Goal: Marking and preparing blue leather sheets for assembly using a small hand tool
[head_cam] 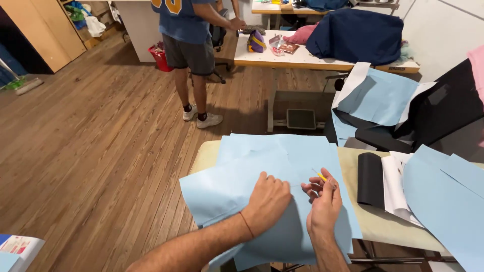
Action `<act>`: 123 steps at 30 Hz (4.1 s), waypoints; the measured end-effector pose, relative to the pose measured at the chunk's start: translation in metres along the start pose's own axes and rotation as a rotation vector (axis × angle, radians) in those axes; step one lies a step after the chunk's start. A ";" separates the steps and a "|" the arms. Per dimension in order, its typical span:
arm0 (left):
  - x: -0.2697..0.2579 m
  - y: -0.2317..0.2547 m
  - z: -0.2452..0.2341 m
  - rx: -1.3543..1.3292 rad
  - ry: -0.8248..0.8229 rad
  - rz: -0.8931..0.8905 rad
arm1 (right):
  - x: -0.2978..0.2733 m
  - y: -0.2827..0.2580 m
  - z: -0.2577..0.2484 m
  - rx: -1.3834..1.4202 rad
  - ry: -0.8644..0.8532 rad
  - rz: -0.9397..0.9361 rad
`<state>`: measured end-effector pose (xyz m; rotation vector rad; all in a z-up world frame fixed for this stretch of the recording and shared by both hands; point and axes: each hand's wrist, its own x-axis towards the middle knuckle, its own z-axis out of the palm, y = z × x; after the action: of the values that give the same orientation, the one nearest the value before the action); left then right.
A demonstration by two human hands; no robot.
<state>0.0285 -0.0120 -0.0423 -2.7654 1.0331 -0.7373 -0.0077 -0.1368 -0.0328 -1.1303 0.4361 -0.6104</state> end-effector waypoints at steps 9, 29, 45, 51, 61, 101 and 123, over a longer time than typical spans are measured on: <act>-0.002 -0.024 0.013 -0.441 -0.226 -0.257 | -0.012 -0.003 0.004 -0.091 -0.066 -0.066; -0.008 -0.057 -0.029 -1.041 -0.423 -0.558 | 0.026 0.034 0.017 0.006 -0.165 0.166; -0.012 -0.056 -0.025 -1.159 -0.136 -0.365 | 0.015 0.016 0.020 -0.203 -0.176 -0.046; 0.010 -0.052 -0.003 -1.198 -0.174 -0.265 | 0.039 0.029 0.005 -0.199 -0.082 -0.100; 0.007 -0.050 0.002 -1.330 -0.140 -0.298 | 0.048 0.051 -0.009 -0.124 -0.102 -0.203; 0.002 -0.047 0.013 -1.320 0.006 -0.239 | 0.068 0.025 -0.002 -0.296 -0.422 0.038; 0.001 -0.048 0.015 -1.288 0.040 -0.184 | 0.079 0.027 -0.002 -0.370 -0.493 0.159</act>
<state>0.0647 0.0228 -0.0428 -3.9093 1.7016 -0.0521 0.0573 -0.1821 -0.0604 -1.5296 0.2103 -0.0966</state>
